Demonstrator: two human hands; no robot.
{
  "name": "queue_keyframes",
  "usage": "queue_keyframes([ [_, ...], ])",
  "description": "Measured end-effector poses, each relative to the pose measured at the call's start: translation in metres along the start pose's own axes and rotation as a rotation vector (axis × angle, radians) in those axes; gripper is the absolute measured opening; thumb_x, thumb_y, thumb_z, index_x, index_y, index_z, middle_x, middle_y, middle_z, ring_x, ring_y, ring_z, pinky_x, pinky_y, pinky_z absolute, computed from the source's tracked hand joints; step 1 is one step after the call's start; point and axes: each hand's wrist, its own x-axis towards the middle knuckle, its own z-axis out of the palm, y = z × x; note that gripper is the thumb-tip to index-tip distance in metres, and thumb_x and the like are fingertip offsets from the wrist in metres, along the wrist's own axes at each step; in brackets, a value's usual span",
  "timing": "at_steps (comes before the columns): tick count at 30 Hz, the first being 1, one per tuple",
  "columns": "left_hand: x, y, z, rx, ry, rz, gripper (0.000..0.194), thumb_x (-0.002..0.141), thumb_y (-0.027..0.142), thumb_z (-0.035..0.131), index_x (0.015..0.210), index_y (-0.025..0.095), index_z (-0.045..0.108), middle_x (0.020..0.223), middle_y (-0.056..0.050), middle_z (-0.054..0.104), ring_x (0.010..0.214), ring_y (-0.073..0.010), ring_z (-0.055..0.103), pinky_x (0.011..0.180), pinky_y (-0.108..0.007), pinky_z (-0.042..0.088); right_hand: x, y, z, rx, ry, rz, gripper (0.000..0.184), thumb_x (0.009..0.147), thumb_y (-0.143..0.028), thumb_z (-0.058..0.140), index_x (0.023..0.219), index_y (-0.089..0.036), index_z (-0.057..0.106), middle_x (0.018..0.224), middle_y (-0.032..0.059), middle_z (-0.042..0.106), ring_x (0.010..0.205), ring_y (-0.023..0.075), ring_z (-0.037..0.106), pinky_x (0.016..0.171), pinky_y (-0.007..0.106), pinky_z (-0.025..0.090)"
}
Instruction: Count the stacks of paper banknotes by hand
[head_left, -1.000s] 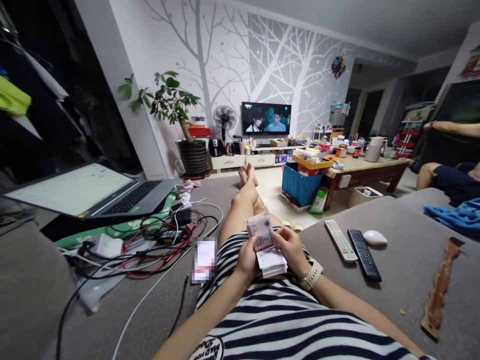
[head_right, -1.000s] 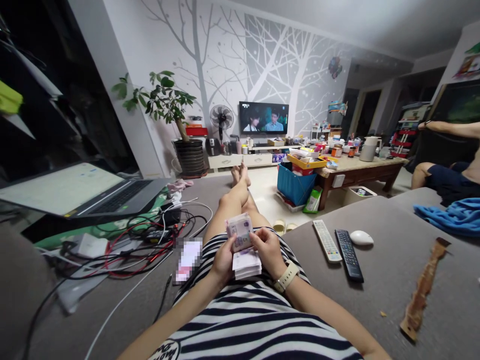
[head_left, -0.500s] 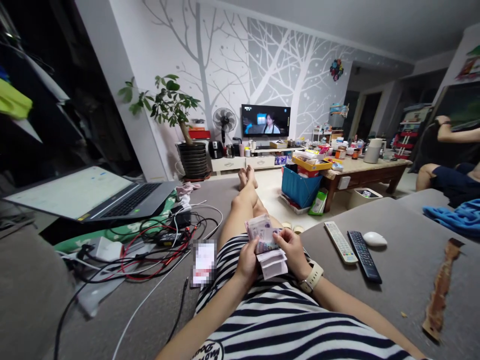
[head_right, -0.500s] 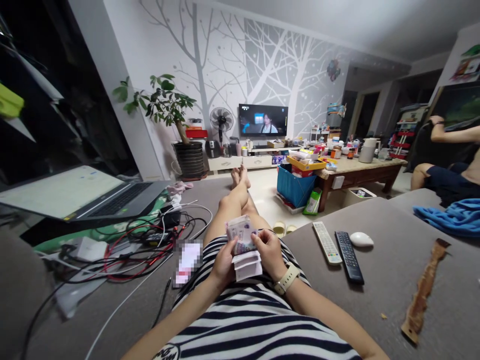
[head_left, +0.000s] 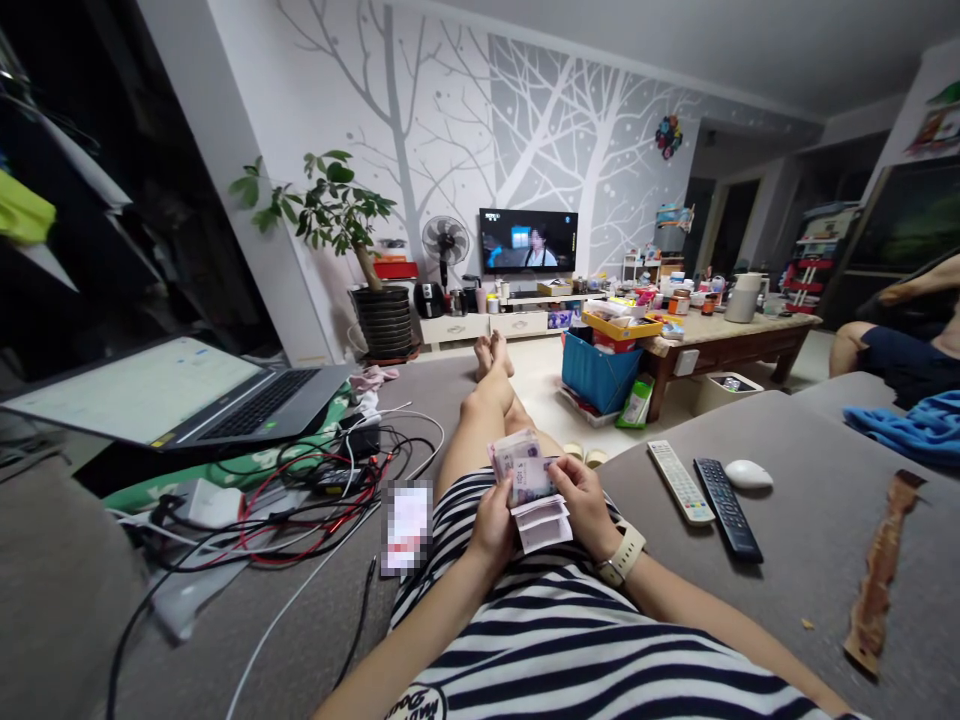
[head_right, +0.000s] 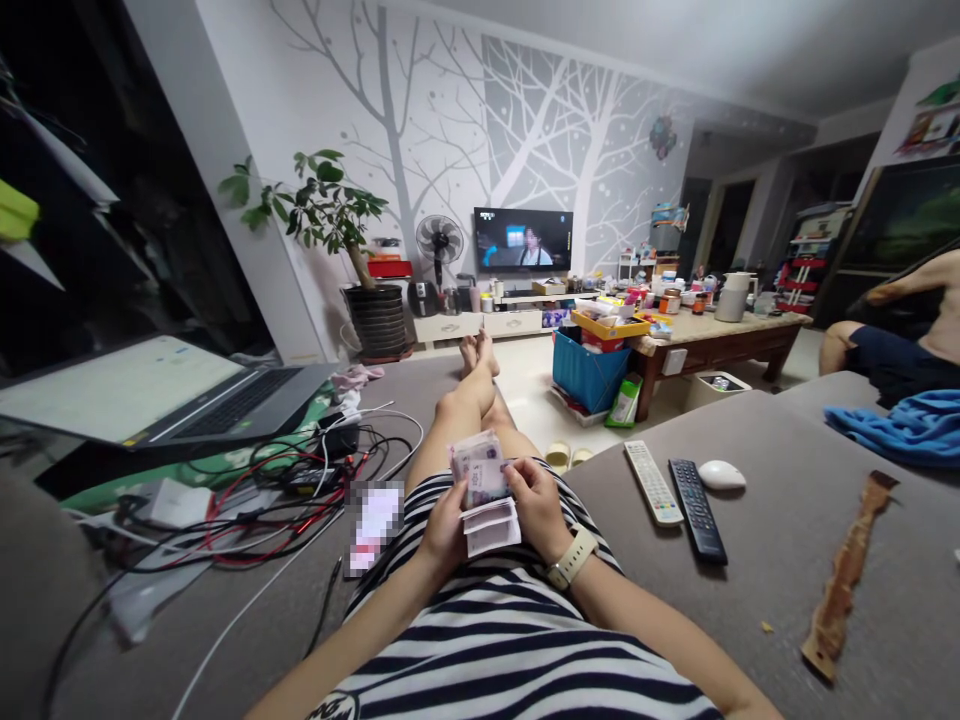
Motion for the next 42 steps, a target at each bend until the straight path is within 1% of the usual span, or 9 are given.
queue_keyframes([
  [7, -0.005, 0.002, 0.001, 0.039, -0.005, 0.025, 0.036, 0.063, 0.047, 0.078, 0.079, 0.015, 0.071, 0.082, -0.01, 0.079, 0.101, -0.0313, 0.071, 0.087, -0.038, 0.055, 0.0, 0.0, -0.001, 0.017, 0.0, 0.013, 0.035, 0.083, -0.049, 0.065, 0.069, -0.019, 0.058, 0.062, -0.0035, 0.051, 0.059, 0.0136, 0.044, 0.058, 0.027, 0.035],
  [14, -0.004, 0.0, 0.001, 0.018, -0.001, 0.033, 0.034, 0.067, 0.04, 0.075, 0.083, 0.011, 0.072, 0.078, -0.011, 0.078, 0.086, -0.0279, 0.075, 0.084, -0.038, 0.058, -0.001, -0.001, -0.002, -0.014, 0.005, -0.001, 0.038, 0.086, -0.052, 0.062, 0.066, -0.02, 0.058, 0.059, -0.0029, 0.052, 0.057, 0.0142, 0.044, 0.057, 0.027, 0.035],
  [18, -0.005, 0.0, 0.002, -0.011, -0.011, 0.009, 0.03, 0.073, 0.035, 0.071, 0.09, 0.01, 0.072, 0.084, -0.012, 0.079, 0.089, -0.0284, 0.075, 0.085, -0.041, 0.059, -0.001, 0.0, -0.001, 0.011, -0.03, 0.038, 0.045, 0.089, -0.058, 0.055, 0.067, -0.019, 0.059, 0.05, -0.0036, 0.05, 0.049, 0.0136, 0.042, 0.053, 0.028, 0.034],
  [24, -0.007, 0.002, 0.004, -0.022, -0.042, -0.009, 0.027, 0.069, 0.033, 0.074, 0.087, 0.012, 0.071, 0.079, -0.01, 0.078, 0.105, -0.0314, 0.071, 0.094, -0.043, 0.055, 0.0, 0.003, 0.001, 0.048, 0.044, 0.048, 0.036, 0.073, -0.047, 0.077, 0.073, -0.02, 0.055, 0.061, -0.0055, 0.05, 0.054, 0.0117, 0.043, 0.054, 0.026, 0.036],
  [28, -0.006, 0.001, 0.002, -0.012, -0.048, -0.023, 0.02, 0.069, 0.03, 0.074, 0.083, 0.015, 0.072, 0.079, -0.009, 0.078, 0.111, -0.0343, 0.068, 0.095, -0.045, 0.053, 0.0, 0.005, 0.0, 0.046, 0.079, 0.046, 0.036, 0.071, -0.043, 0.079, 0.085, -0.02, 0.054, 0.062, -0.007, 0.047, 0.057, 0.0125, 0.043, 0.055, 0.025, 0.036],
  [31, -0.005, 0.0, 0.0, 0.006, -0.041, -0.029, 0.017, 0.068, 0.025, 0.074, 0.083, 0.016, 0.072, 0.081, -0.008, 0.078, 0.112, -0.0361, 0.067, 0.094, -0.045, 0.053, 0.001, 0.007, -0.002, 0.006, 0.064, 0.034, 0.034, 0.075, -0.046, 0.075, 0.077, -0.02, 0.054, 0.064, -0.0048, 0.049, 0.059, 0.0131, 0.043, 0.057, 0.026, 0.037],
  [34, -0.004, -0.002, -0.002, 0.03, -0.04, -0.024, 0.018, 0.068, 0.023, 0.074, 0.084, 0.016, 0.072, 0.084, -0.008, 0.078, 0.11, -0.036, 0.068, 0.093, -0.045, 0.053, 0.001, 0.01, -0.004, -0.05, 0.039, 0.034, 0.038, 0.079, -0.05, 0.07, 0.065, -0.02, 0.051, 0.061, -0.0044, 0.045, 0.058, 0.0127, 0.039, 0.057, 0.027, 0.034],
  [39, -0.004, -0.003, -0.002, -0.006, -0.03, -0.024, 0.017, 0.073, 0.026, 0.068, 0.084, 0.015, 0.073, 0.082, -0.008, 0.079, 0.108, -0.0331, 0.069, 0.091, -0.042, 0.055, 0.001, 0.01, -0.005, -0.046, 0.036, 0.039, 0.039, 0.082, -0.051, 0.067, 0.063, -0.02, 0.051, 0.059, -0.0044, 0.044, 0.057, 0.0125, 0.037, 0.056, 0.027, 0.031],
  [42, -0.005, -0.002, 0.001, -0.046, -0.009, -0.006, 0.023, 0.071, 0.03, 0.069, 0.086, 0.013, 0.072, 0.085, -0.009, 0.079, 0.105, -0.0314, 0.07, 0.091, -0.041, 0.055, 0.0, 0.009, -0.004, -0.038, 0.044, 0.03, 0.039, 0.082, -0.05, 0.067, 0.062, -0.02, 0.051, 0.059, -0.0046, 0.043, 0.057, 0.0126, 0.037, 0.056, 0.026, 0.031],
])
